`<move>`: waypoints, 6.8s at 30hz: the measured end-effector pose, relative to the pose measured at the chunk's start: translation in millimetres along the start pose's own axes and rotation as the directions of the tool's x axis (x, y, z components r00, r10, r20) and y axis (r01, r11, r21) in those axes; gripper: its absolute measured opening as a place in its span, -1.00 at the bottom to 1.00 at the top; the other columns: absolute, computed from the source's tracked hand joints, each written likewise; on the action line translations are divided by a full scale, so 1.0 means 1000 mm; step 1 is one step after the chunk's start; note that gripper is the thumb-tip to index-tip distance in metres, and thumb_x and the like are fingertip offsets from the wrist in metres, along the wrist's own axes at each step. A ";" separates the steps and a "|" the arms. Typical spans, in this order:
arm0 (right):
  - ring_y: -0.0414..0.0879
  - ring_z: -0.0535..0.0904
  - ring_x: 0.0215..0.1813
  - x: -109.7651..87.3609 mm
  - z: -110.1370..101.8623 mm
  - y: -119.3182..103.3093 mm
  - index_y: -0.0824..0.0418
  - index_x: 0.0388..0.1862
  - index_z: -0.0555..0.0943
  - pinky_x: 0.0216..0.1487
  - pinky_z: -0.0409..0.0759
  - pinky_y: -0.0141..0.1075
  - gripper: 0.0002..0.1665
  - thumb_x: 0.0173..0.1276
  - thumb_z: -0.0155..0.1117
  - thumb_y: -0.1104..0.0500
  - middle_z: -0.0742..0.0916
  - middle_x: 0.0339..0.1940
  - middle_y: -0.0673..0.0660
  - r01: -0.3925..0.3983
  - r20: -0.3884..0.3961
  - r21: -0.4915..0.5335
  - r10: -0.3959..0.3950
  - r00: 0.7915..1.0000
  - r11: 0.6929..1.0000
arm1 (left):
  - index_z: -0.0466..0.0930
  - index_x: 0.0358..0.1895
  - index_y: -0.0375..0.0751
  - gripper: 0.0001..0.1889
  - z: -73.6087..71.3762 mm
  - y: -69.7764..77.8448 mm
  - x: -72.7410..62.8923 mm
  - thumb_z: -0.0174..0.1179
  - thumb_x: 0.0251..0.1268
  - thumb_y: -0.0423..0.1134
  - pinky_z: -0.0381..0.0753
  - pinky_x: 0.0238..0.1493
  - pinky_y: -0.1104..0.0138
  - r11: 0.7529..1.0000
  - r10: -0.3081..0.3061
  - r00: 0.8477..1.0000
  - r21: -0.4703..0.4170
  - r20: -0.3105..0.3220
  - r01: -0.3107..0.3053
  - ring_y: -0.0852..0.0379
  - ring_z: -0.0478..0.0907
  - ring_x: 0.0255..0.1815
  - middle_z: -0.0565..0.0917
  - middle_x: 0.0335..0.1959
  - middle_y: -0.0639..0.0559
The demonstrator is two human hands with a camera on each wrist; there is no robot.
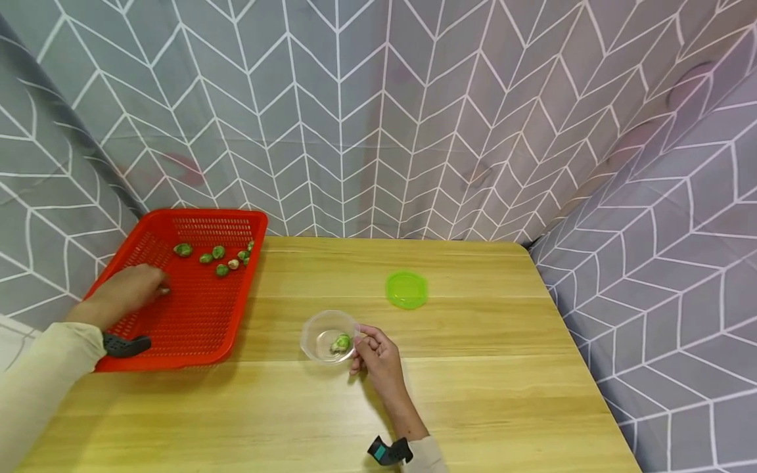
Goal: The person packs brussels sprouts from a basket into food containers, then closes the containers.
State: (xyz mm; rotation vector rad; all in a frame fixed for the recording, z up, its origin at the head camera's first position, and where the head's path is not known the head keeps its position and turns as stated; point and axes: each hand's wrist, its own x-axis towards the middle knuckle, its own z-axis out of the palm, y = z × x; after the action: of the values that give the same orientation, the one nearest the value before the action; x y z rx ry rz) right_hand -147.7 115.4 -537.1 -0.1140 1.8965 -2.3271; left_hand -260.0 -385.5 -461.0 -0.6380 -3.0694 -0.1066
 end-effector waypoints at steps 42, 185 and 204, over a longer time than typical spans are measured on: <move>-0.16 0.60 -0.54 0.001 0.000 -0.003 0.35 0.30 0.50 -0.45 0.70 -0.30 -0.55 0.51 0.23 0.23 0.64 -0.41 0.22 -0.016 -0.041 0.048 0.018 0.999 0.999 | 0.78 -0.13 -0.23 -0.75 -0.032 0.055 -0.013 0.49 0.07 -0.40 0.63 -0.17 0.04 0.968 -0.020 0.957 -0.244 -0.291 -0.054 -0.03 0.70 -0.22 0.79 -0.27 -0.04; -0.19 0.61 -0.50 0.001 -0.002 -0.004 0.34 0.35 0.47 -0.41 0.69 -0.35 -0.51 0.54 0.20 0.17 0.64 -0.37 0.21 -0.022 0.024 0.032 0.021 0.999 0.999 | 0.81 -0.19 -0.08 -0.90 0.030 0.308 0.062 0.40 0.25 -0.32 0.51 -0.31 0.47 0.794 0.411 0.911 -0.505 0.039 -0.337 0.33 0.46 -0.41 0.72 -0.34 0.24; -0.19 0.61 -0.49 0.000 -0.003 -0.004 0.33 0.35 0.47 -0.41 0.69 -0.34 -0.51 0.54 0.20 0.17 0.64 -0.36 0.22 -0.027 0.030 0.021 0.027 0.999 0.999 | 0.79 -0.24 -0.08 -0.94 0.030 0.305 0.060 0.40 0.26 -0.31 0.56 -0.27 0.46 0.790 0.425 0.905 -0.499 0.029 -0.355 0.38 0.50 -0.40 0.73 -0.36 0.25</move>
State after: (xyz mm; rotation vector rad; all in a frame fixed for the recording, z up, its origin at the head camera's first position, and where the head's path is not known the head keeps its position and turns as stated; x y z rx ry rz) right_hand -148.9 119.0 -533.3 -0.1187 1.8478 -2.3145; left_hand -193.0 -80.2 -469.9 -1.3434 -2.9525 -0.8831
